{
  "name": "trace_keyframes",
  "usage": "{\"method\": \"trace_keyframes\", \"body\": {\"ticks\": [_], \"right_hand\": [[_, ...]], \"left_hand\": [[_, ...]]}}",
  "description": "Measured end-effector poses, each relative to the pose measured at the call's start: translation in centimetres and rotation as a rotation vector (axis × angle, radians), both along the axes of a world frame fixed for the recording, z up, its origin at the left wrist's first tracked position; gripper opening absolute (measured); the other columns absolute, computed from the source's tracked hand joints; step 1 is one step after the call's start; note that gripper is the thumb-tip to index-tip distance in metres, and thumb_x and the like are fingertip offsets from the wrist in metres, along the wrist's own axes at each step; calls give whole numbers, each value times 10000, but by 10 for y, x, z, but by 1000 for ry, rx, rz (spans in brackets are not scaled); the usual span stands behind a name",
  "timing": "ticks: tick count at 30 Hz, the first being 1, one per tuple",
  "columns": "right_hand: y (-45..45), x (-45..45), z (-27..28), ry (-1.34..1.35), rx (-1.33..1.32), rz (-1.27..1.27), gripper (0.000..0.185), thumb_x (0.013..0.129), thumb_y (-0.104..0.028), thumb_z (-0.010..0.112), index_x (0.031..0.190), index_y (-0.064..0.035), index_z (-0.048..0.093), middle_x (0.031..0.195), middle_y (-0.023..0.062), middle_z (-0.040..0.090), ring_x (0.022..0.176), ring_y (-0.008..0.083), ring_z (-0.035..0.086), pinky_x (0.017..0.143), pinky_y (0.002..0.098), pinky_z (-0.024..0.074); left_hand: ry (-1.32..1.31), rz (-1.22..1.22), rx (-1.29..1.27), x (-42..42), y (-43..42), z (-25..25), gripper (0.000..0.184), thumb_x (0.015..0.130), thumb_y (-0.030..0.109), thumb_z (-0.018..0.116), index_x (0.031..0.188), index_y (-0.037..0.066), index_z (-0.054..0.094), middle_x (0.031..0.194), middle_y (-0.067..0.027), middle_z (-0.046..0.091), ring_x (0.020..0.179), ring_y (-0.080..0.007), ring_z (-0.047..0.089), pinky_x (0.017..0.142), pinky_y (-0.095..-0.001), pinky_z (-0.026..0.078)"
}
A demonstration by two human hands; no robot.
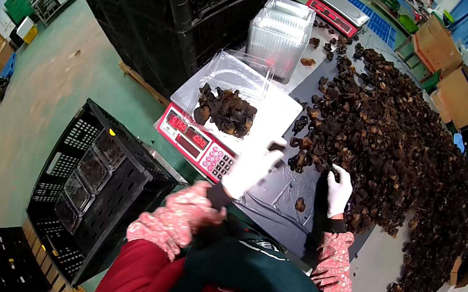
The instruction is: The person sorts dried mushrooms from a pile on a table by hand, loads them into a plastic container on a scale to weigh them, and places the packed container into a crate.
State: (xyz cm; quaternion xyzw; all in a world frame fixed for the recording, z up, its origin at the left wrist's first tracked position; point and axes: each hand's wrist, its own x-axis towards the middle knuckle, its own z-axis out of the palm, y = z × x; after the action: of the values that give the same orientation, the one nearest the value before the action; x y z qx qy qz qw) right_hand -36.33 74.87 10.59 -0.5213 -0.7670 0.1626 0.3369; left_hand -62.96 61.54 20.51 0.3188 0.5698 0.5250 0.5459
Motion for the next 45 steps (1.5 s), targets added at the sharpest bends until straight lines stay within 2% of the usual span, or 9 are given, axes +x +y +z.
{"method": "trace_keyframes", "body": {"ticks": [1,4,9,14,20,30,36,40,45], "right_hand": [[-3,-13,12,73,-14,24,240,861,-109,678,1094,-50,682,1047,124,686,972,274,668,872,339,515],[-9,-66,51,276,-84,108,247,866,-100,675,1107,-45,685,1047,117,693,969,223,677,861,308,516],[-9,-182,109,429,-44,392,250,885,-103,671,1126,-35,686,925,20,677,722,50,598,650,217,492],[-17,-278,136,284,-21,671,283,887,-211,658,1118,-47,661,999,103,670,942,231,647,891,330,495],[-14,-319,113,-136,88,932,347,916,-342,609,1173,-111,642,1111,104,638,1042,311,590,916,405,479],[-11,-310,113,-342,123,830,232,928,-198,573,1090,-84,693,986,112,706,960,307,655,865,380,511],[6,-263,148,464,-220,655,238,944,-155,605,1111,-17,703,1012,74,721,928,134,665,835,253,503],[-1,-189,138,695,-575,326,228,959,-181,609,1090,-21,705,791,-8,654,483,6,410,437,188,304],[-1,-64,33,322,-297,60,228,953,-147,609,1106,-6,702,1076,86,724,976,147,664,883,278,497]], "left_hand": [[582,242,461,-17,3,-4,229,883,88,638,1110,70,618,1056,-100,508,717,-152,595,634,-260,500],[989,396,534,-97,-4,14,239,816,3,652,1053,21,625,1040,-118,565,993,-268,578,916,-337,453],[1203,241,372,-153,-6,-9,377,855,38,650,1221,59,562,1145,-164,563,1064,-351,588,910,-400,489],[1660,162,348,-151,-19,-5,595,851,204,672,1401,80,484,1159,-126,614,852,-295,571,762,-414,453],[1312,410,448,-171,-31,-28,662,840,31,576,1468,-20,374,1246,-163,598,1084,-321,539,950,-403,398],[1506,202,463,-167,-17,-17,596,868,201,660,1405,23,471,1188,-128,625,926,-287,579,853,-412,424],[1582,391,417,-162,-29,-2,510,883,189,624,1377,97,534,1294,-77,602,1020,-274,527,951,-396,370],[1261,605,488,-164,-51,13,451,889,21,585,1339,30,560,1269,-138,611,1107,-291,574,986,-369,435],[665,948,332,-173,-102,-4,316,994,41,482,1288,7,592,1178,-95,654,904,-121,597,844,-261,485]]}}
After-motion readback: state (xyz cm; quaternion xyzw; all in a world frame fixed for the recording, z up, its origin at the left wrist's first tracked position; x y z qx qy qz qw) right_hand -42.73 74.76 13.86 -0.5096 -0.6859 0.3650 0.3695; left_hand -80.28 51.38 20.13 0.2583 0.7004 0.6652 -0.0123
